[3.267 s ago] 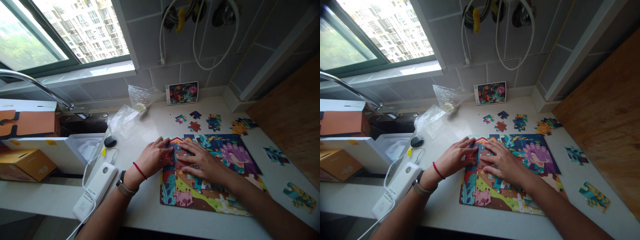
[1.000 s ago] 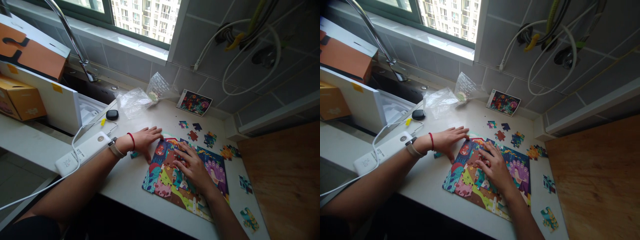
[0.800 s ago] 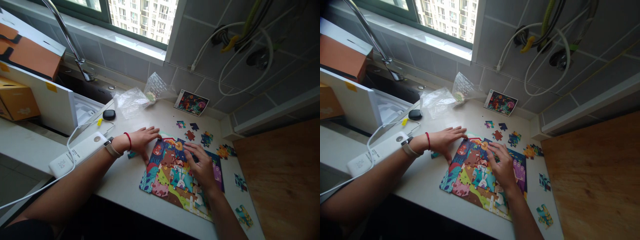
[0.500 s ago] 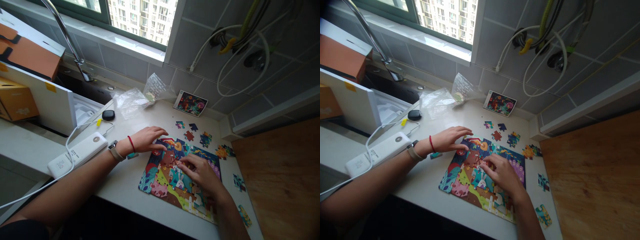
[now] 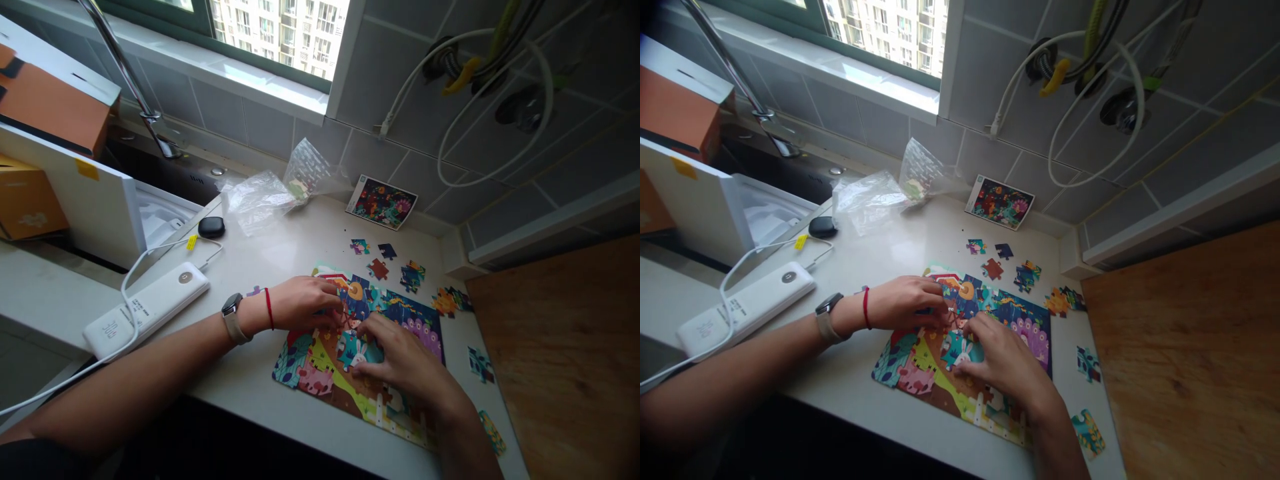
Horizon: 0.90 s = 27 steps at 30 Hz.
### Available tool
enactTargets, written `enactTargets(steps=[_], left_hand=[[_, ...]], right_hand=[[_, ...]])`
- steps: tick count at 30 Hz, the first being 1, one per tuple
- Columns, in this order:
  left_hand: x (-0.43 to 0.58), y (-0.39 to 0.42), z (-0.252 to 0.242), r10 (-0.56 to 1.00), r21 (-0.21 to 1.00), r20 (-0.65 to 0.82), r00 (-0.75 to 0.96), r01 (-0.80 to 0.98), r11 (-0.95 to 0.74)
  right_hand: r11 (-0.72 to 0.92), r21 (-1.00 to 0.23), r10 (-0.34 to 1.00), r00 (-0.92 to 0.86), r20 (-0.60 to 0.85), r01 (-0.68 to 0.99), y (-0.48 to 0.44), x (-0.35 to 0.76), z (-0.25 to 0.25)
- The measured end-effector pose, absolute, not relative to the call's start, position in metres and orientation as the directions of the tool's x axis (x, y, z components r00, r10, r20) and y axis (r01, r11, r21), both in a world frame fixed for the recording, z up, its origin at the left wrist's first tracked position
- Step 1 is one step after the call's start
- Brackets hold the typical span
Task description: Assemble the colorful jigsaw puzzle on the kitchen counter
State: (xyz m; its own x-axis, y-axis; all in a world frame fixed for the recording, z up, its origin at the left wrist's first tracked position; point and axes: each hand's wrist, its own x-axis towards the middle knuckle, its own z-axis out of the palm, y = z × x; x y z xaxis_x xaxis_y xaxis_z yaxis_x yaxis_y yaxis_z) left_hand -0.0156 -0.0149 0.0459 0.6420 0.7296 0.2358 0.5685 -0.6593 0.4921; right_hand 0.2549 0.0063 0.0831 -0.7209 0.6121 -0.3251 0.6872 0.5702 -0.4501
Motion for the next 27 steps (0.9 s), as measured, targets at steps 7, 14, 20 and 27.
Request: enactTargets(steps=[7, 14, 20, 27], left_hand=[[-0.013, -0.017, 0.035, 0.711, 0.519, 0.184, 0.679, 0.547, -0.657], [-0.011, -0.018, 0.035, 0.738, 0.541, 0.177, 0.651, 0.562, -0.626], [-0.012, -0.018, 0.035, 0.755, 0.558, 0.173, 0.633, 0.569, -0.604], [-0.011, -0.018, 0.036, 0.771, 0.591, 0.134, 0.623, 0.574, -0.567]], right_hand=[[0.575, -0.414, 0.638, -0.703, -0.313, 0.706, 0.007, 0.252, 0.084], [0.584, -0.428, 0.635, -0.717, -0.288, 0.690, 0.008, 0.254, 0.079], [0.573, -0.419, 0.646, -0.703, -0.298, 0.704, 0.006, 0.252, 0.082], [0.548, -0.458, 0.653, -0.700, -0.289, 0.700, 0.005, 0.253, 0.080]])
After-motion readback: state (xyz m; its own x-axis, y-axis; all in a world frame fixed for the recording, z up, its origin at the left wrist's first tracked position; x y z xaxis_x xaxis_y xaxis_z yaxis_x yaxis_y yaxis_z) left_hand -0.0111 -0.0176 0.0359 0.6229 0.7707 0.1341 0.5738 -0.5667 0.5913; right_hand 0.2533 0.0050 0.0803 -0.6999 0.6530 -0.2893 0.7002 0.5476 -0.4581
